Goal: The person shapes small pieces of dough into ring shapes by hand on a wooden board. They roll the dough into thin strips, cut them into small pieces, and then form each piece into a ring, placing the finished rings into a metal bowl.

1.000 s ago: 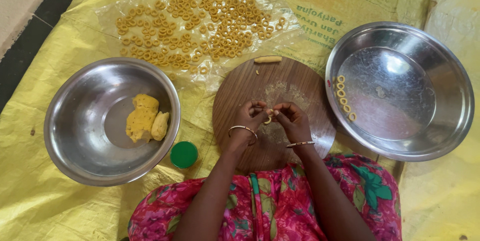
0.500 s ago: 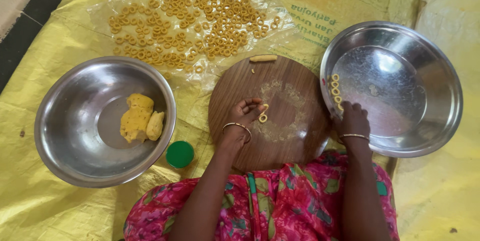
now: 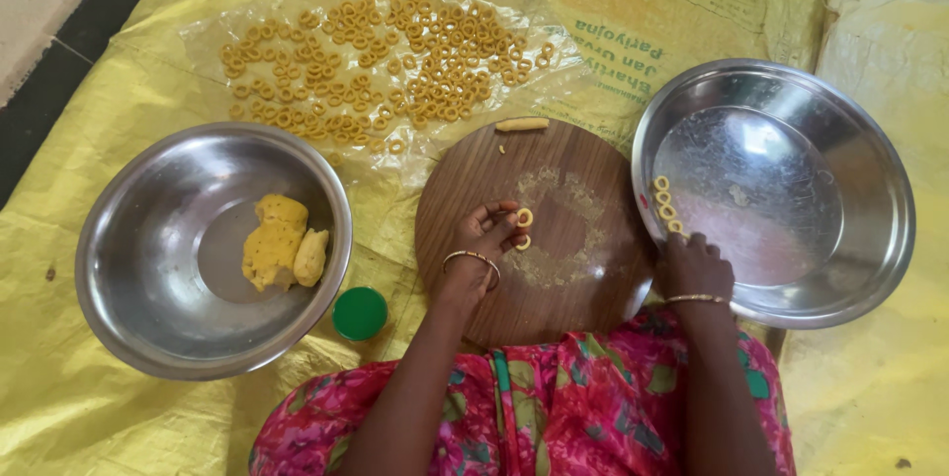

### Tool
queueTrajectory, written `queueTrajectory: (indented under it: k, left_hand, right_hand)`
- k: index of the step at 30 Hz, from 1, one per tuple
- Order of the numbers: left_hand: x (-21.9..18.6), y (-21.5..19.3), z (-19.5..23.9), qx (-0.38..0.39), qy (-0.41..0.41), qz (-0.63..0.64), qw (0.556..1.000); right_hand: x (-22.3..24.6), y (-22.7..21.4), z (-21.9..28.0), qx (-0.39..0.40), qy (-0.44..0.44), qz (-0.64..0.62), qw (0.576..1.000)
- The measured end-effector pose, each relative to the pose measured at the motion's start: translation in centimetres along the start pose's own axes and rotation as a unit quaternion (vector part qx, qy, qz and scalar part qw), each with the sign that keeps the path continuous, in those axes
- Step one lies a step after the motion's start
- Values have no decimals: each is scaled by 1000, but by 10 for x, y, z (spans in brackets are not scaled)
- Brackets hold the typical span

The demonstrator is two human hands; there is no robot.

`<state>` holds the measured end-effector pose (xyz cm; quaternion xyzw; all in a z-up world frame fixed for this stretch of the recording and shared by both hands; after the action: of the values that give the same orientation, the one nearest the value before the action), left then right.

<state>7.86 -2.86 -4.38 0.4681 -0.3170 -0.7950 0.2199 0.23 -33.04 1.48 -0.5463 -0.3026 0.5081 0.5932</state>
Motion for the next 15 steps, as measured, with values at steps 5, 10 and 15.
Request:
queueTrajectory:
  k: [5, 10, 15]
  left_hand:
    - [7, 8, -2, 14, -2, -23, 1000]
    - [7, 2, 4, 15, 10, -15, 1000]
    - [19, -6, -11, -29, -9, -60, 998]
  right_hand:
    - [101, -29, 8, 20, -136, -517, 845]
    - [154, -22, 15, 97, -121, -701, 696]
    - [151, -9, -4, 88, -86, -686, 717]
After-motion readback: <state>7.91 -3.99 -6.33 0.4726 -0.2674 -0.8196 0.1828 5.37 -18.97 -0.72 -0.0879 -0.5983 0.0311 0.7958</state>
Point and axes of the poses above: each hand's wrist, its own z-axis away from the middle knuckle, its own y-axis out of the palm, x = y × z, the point moved 9 cm from there along -z, towards the middle knuckle, and after that the axes turned 9 degrees about z, right-handed, at the moved point
